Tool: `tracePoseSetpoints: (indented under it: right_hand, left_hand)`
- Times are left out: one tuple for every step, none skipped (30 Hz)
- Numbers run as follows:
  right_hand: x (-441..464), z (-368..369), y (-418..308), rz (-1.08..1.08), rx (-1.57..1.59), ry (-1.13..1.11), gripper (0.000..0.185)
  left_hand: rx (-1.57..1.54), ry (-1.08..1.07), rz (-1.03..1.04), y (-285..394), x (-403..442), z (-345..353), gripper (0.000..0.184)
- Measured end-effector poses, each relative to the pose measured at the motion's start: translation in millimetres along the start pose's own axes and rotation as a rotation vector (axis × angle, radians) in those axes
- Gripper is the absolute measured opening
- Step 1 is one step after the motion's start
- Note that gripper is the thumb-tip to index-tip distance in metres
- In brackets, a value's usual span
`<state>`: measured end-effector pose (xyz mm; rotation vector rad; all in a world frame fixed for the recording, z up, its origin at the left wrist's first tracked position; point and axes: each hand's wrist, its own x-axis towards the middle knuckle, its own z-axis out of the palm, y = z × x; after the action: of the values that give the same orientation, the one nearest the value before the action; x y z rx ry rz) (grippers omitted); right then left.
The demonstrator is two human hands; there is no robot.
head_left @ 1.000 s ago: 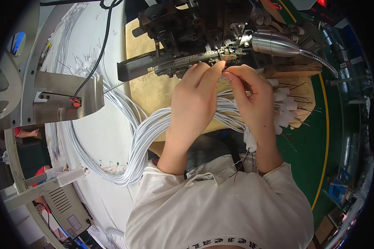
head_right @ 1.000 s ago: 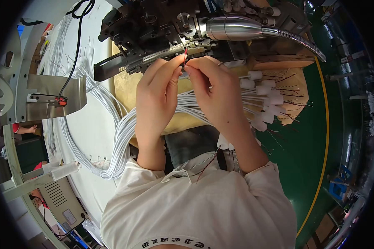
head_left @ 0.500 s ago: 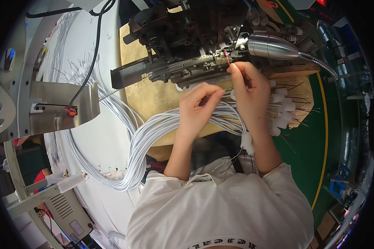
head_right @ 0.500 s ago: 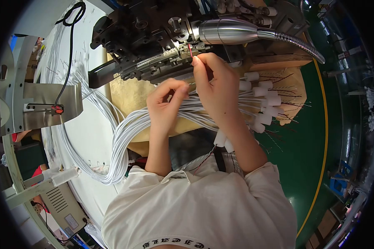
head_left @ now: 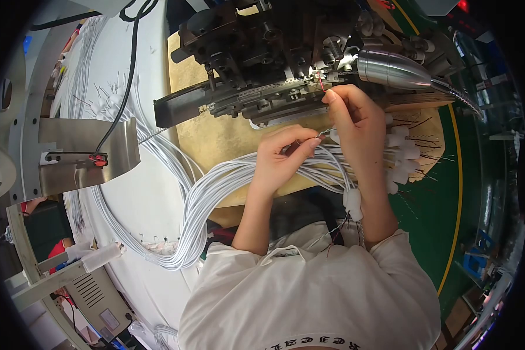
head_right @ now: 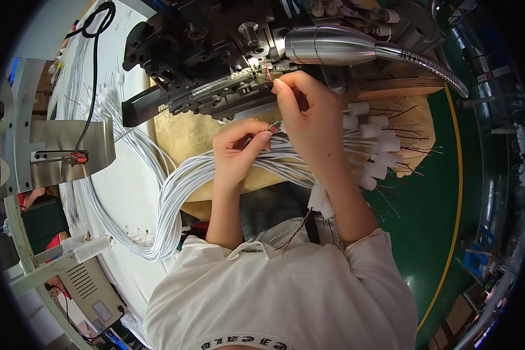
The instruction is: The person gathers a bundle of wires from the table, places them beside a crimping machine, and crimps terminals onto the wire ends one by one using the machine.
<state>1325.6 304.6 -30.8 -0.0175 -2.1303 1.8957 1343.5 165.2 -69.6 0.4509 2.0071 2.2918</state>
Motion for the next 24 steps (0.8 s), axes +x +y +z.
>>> tracePoseSetpoints:
  right_hand:
    - [0.2, -0.1, 0.2, -0.002, -0.002, 0.001, 0.009]
    - [0.3, 0.1, 0.2, -0.048, -0.055, 0.012, 0.008]
    - [0.4, 0.4, 0.2, -0.095, -0.108, 0.023, 0.007]
    - [0.5, 0.8, 0.0, -0.142, -0.161, 0.035, 0.006]
    - [1.1, 1.1, -0.2, -0.231, -0.219, 0.053, 0.005]
    - [1.9, 1.3, -0.2, -0.319, -0.277, 0.070, 0.004]
    - [2.1, 1.6, -0.3, -0.406, -0.335, 0.087, 0.003]
    - [1.9, 1.7, -1.1, -0.423, -0.341, 0.093, 0.003]
    - [1.6, 1.7, -2.4, -0.439, -0.346, 0.099, 0.003]
    - [1.6, 1.8, -3.1, -0.456, -0.352, 0.105, 0.004]
    - [1.4, 2.1, -3.0, -0.472, -0.361, 0.129, 0.006]
    - [1.1, 2.7, -2.8, -0.487, -0.371, 0.154, 0.007]
    - [1.0, 3.3, -2.4, -0.503, -0.381, 0.179, 0.009]
    - [0.6, 4.6, -1.5, -0.487, -0.395, 0.196, 0.011]
    - [0.0, 6.4, -0.1, -0.470, -0.409, 0.213, 0.012]
    - [-0.5, 7.9, 0.5, -0.454, -0.422, 0.229, 0.013]
    - [-0.8, 9.0, 0.4, -0.450, -0.432, 0.231, 0.014]
    - [-1.2, 10.1, 0.2, -0.446, -0.442, 0.232, 0.015]
    - [-1.7, 11.2, 0.2, -0.441, -0.453, 0.233, 0.016]
    - [-2.2, 12.2, 0.3, -0.446, -0.457, 0.233, 0.017]
    - [-2.2, 12.9, 0.3, -0.451, -0.462, 0.233, 0.017]
    - [-2.0, 13.4, 0.4, -0.456, -0.467, 0.233, 0.018]
    - [-1.8, 13.7, 0.2, -0.455, -0.466, 0.230, 0.018]
    - [-1.7, 14.1, 0.0, -0.455, -0.465, 0.227, 0.019]
  left_hand:
    - [-0.008, 0.003, -0.005, 0.0, -0.3, -0.1, 0.008]
    - [-0.016, 0.005, -0.009, 0.2, -0.8, -0.1, 0.008]
    - [-0.024, 0.008, -0.013, 0.2, -0.7, -0.3, 0.008]
    - [0.004, -0.005, -0.003, -1.2, -0.4, -1.9, 0.008]
    - [0.033, -0.018, 0.007, -3.6, -0.1, -4.3, 0.008]
    - [0.061, -0.030, 0.016, -4.8, 0.1, -5.6, 0.008]
    - [0.046, -0.028, 0.015, -3.9, 0.2, -4.7, 0.008]
    - [0.032, -0.026, 0.014, -2.5, 0.6, -3.2, 0.008]
    - [0.017, -0.024, 0.013, -1.6, 0.7, -2.7, 0.008]
    - [0.029, -0.024, 0.009, -1.4, 0.6, -2.9, 0.008]
    - [0.041, -0.025, 0.004, -1.2, 0.3, -3.1, 0.008]
    - [0.051, -0.026, -0.001, -1.1, -0.1, -3.0, 0.008]
    - [0.046, -0.024, -0.005, -0.9, -0.2, -2.5, 0.008]
    - [0.040, -0.022, -0.008, -0.6, -0.2, -1.7, 0.008]
    - [0.034, -0.020, -0.012, -0.5, 0.0, -1.4, 0.008]
    - [0.043, -0.026, -0.006, -1.0, 0.0, -2.0, 0.008]
    - [0.051, -0.030, -0.001, -2.1, -0.4, -3.0, 0.008]
    - [0.061, -0.034, 0.004, -2.9, -0.8, -3.9, 0.008]
    - [0.046, -0.024, 0.003, -3.5, -1.3, -4.0, 0.008]
    - [0.031, -0.014, 0.001, -4.2, -1.9, -3.1, 0.008]
    - [0.016, -0.004, 0.001, -4.5, -2.0, -2.4, 0.008]
    - [0.019, -0.009, 0.000, -4.4, -1.8, -2.6, 0.008]
    - [0.023, -0.016, -0.002, -4.2, -1.7, -2.9, 0.008]
    - [0.026, -0.022, -0.003, -4.0, -1.5, -3.4, 0.008]
